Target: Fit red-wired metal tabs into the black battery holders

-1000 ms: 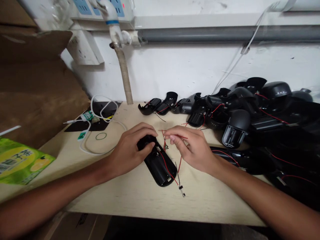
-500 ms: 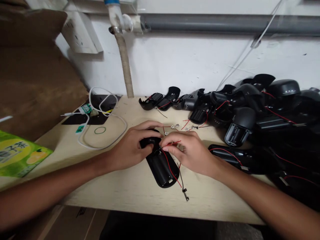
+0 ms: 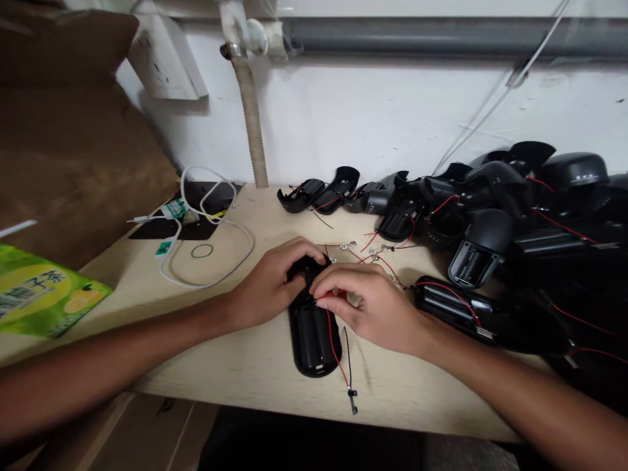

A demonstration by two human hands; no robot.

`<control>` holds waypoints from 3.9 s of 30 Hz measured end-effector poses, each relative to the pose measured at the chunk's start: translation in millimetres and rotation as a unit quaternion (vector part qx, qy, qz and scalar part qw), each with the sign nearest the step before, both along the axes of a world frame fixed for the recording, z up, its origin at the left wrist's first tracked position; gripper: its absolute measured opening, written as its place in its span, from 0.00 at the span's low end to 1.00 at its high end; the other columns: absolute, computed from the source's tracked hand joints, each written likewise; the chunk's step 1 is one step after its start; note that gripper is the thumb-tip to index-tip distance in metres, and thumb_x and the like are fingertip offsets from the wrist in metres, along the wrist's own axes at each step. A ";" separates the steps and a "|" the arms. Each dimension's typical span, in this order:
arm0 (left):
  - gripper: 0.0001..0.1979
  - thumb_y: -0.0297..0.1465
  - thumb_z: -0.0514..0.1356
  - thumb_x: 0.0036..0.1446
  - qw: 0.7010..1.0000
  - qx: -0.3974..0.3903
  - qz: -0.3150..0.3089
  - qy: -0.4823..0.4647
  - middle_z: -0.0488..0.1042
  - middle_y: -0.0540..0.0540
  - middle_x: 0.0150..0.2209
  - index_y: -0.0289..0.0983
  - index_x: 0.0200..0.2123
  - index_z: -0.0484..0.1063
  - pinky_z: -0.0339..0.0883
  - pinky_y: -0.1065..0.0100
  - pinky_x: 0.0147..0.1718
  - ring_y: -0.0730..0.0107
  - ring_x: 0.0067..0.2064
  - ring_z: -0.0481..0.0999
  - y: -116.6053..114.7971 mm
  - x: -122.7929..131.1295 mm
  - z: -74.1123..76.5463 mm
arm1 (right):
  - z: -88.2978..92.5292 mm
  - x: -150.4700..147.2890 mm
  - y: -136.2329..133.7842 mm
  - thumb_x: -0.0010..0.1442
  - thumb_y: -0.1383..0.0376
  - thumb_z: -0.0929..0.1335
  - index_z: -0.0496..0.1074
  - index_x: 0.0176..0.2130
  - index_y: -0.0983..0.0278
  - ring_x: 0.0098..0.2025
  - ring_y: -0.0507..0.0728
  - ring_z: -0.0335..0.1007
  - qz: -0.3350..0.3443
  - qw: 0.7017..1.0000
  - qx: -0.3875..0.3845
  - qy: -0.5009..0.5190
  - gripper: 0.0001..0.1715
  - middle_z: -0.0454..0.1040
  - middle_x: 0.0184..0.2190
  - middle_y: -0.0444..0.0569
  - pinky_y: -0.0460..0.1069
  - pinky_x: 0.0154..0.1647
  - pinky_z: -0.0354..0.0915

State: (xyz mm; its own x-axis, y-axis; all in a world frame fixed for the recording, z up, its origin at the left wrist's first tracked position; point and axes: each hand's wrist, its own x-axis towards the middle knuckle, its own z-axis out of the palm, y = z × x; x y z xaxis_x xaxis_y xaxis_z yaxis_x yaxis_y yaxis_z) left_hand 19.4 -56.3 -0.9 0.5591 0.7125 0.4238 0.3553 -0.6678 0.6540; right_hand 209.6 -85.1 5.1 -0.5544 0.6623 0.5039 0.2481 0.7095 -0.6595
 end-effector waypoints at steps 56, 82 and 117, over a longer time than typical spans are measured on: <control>0.22 0.15 0.45 0.42 0.997 0.065 0.047 -0.019 0.67 0.46 0.40 0.37 0.41 0.60 0.66 0.64 0.44 0.68 0.43 0.68 -12.1 5.4 -8.4 | -11.0 -20.6 -17.4 0.59 0.80 0.59 0.67 0.33 0.68 0.31 0.55 0.64 -0.007 0.983 0.176 -0.042 0.13 0.70 0.28 0.53 0.51 0.30 0.64; 0.21 0.14 0.48 0.52 0.971 0.223 0.060 -0.055 0.67 0.43 0.46 0.36 0.48 0.61 0.68 0.70 0.47 0.71 0.49 0.69 -19.2 -2.6 5.9 | -3.6 -22.3 -12.5 0.56 0.63 0.69 0.60 0.47 0.62 0.35 0.55 0.67 -0.085 0.970 -0.228 0.017 0.21 0.70 0.35 0.46 0.50 0.34 0.64; 0.20 0.18 0.48 0.54 0.938 0.320 0.063 -0.118 0.69 0.43 0.46 0.41 0.48 0.60 0.70 0.56 0.46 0.64 0.49 0.70 -6.1 -6.3 14.4 | 14.1 -20.3 8.8 0.53 0.63 0.73 0.61 0.44 0.61 0.29 0.53 0.72 0.083 0.909 -0.386 0.131 0.23 0.69 0.30 0.41 0.49 0.28 0.72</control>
State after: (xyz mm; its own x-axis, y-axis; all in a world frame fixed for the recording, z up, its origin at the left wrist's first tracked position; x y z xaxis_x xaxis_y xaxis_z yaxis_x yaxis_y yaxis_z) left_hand 13.1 -62.4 13.5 0.3239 0.3242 0.8888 0.3543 -0.9127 0.2038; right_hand 189.3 -76.4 19.1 -0.6077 0.7924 0.0536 -0.0579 0.0232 -0.9981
